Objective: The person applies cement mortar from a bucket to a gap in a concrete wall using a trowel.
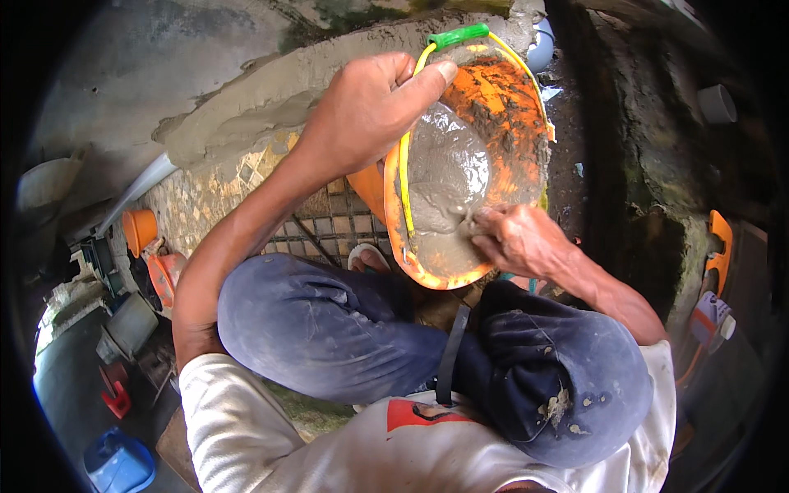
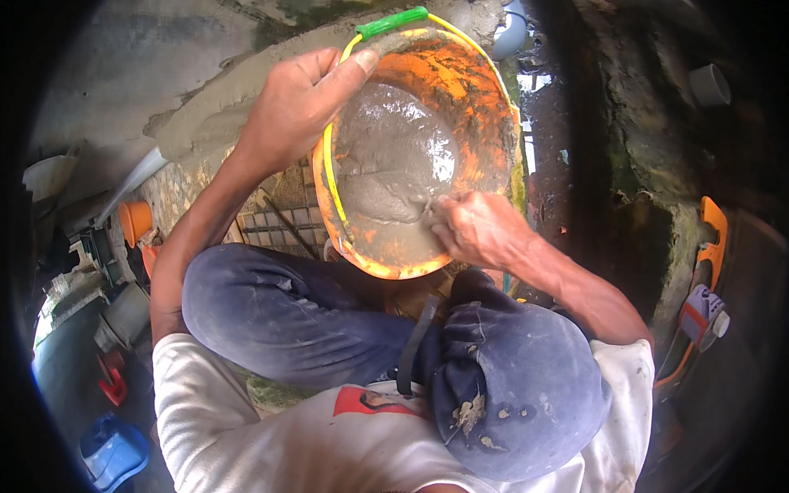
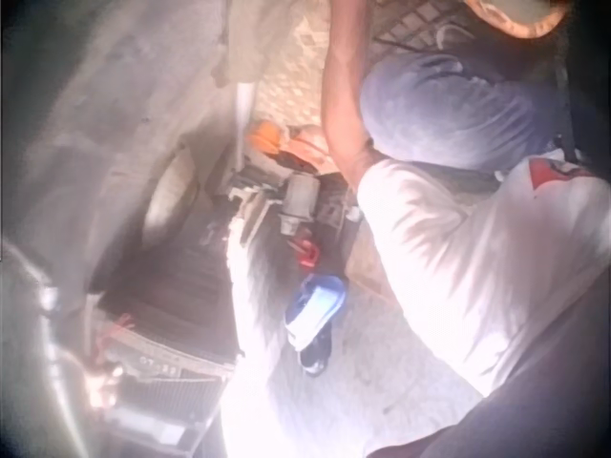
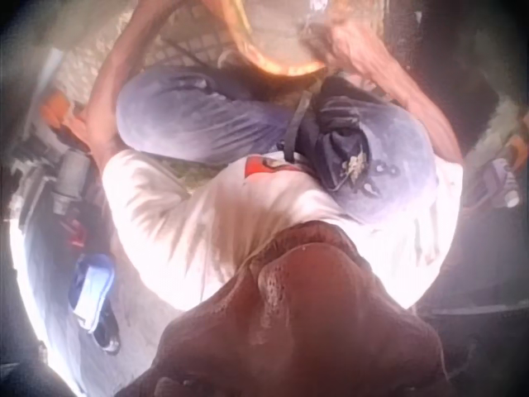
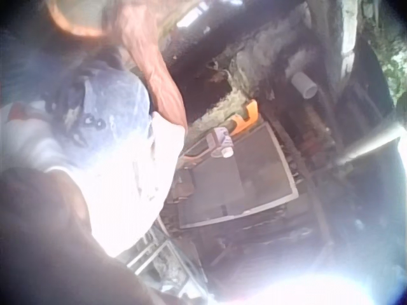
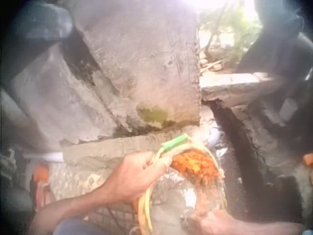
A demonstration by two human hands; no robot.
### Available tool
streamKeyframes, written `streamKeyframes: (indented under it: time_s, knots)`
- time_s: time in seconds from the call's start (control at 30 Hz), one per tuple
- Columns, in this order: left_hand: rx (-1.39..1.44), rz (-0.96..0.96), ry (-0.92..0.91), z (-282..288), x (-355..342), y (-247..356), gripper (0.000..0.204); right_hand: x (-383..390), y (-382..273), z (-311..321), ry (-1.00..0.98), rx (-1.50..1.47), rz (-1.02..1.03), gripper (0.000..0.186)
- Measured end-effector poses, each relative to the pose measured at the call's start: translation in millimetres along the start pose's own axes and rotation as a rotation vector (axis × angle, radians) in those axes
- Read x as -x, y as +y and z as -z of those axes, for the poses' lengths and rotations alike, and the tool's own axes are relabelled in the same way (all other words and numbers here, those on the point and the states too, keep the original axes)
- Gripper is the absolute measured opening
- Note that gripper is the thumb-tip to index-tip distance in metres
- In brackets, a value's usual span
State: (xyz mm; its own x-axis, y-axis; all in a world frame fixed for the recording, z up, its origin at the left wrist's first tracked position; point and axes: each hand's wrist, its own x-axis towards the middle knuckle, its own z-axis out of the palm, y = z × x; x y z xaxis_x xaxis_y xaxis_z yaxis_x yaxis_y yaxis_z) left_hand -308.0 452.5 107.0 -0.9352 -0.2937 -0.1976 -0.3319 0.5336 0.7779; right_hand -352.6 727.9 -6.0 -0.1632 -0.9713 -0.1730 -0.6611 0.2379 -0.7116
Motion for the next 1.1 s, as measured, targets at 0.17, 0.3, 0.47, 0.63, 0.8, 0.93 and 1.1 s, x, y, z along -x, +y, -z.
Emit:
streamKeyframes:
  time_s: [0.17, 0.3, 0.47, 0.63, 0.8, 0.93, 1.1]
  knots:
    - [-0.022, -0.048, 0.094, -1, -1, 0, 0.055, 2, -20, 19, -0.089, -0.438, -0.198, 0.038]
    - [0.086, 0.133, 0.156, 16, 10, -10, 0.049, 19, -18, 18, -0.006, -0.645, -0.183, 0.031]
    - [0.414, 0.219, 0.290, 34, 33, -70, 0.040, 41, -20, 37, 0.113, -0.830, -0.271, 0.037]
    - [0.650, 0.326, 0.416, 49, 81, -148, 0.047, 55, -29, 68, 0.372, -1.007, -0.406, 0.041]
    - [0.799, 0.402, 0.493, 46, 114, -217, 0.050, 34, -3, 71, 0.737, -0.849, -0.470, 0.041]
    - [0.904, 0.379, 0.513, 36, 111, -202, 0.051, -3, 17, 71, 0.920, -0.920, -0.492, 0.043]
    - [0.909, 0.352, 0.494, 36, 107, -220, 0.053, -88, 43, 57, 0.998, -0.826, -0.635, 0.037]
